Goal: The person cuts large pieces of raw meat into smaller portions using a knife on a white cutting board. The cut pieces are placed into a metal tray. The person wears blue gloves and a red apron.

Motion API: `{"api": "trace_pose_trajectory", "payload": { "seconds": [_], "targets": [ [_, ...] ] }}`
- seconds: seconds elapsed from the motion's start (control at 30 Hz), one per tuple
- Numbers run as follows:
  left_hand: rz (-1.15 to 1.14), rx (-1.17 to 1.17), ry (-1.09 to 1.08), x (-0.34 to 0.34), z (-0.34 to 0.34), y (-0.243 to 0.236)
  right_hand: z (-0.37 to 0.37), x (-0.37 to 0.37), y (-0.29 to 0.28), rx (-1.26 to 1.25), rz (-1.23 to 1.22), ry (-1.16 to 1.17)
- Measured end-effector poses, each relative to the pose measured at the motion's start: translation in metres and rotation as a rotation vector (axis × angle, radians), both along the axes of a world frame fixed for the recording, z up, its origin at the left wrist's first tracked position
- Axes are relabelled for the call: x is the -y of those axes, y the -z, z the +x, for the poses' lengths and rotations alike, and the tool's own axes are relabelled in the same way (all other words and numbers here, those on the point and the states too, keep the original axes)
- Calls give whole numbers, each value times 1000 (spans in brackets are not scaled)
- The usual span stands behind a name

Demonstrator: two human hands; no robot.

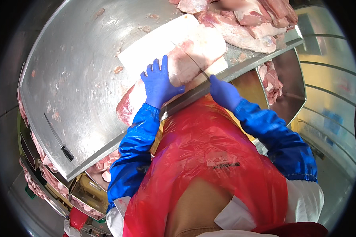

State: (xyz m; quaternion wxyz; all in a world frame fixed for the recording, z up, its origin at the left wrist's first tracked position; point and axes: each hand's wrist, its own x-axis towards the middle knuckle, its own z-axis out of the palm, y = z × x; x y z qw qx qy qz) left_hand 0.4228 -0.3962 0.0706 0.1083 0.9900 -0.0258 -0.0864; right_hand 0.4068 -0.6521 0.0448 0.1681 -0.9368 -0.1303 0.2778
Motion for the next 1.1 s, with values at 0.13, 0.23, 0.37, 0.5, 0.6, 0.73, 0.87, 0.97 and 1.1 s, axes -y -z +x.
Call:
{"api": "trace_pose_trajectory", "payload": {
  "seconds": [0.13,0.23,0.37,0.5,0.6,0.73,0.87,0.97,1.1],
  "targets": [
    [19,39,-30,-4,6,9,48,-27,40,-2,231,160],
    [-34,38,-55,-9,6,11,60,-37,36,6,138,68],
    [-377,276,-213,-48,-23,27,30,-11,-1,290,109,-49],
    [-578,264,-603,-130,-93,3,-14,-47,-75,291,339,108],
    [-403,241,-517,-165,-120,-6,-36,-118,-71,411,423,29],
    [-198,231,-224,-145,-120,-7,-64,-133,-30,360,211,-189],
    [-69,59,-171,-106,-112,-2,-98,-106,-73,247,116,-224],
    [-20,37,-156,-104,-107,1,-109,-94,-77,120,5,-195],
    [27,2,-103,-95,-98,-7,-95,-115,-16,315,652,-31]
  ]
}}
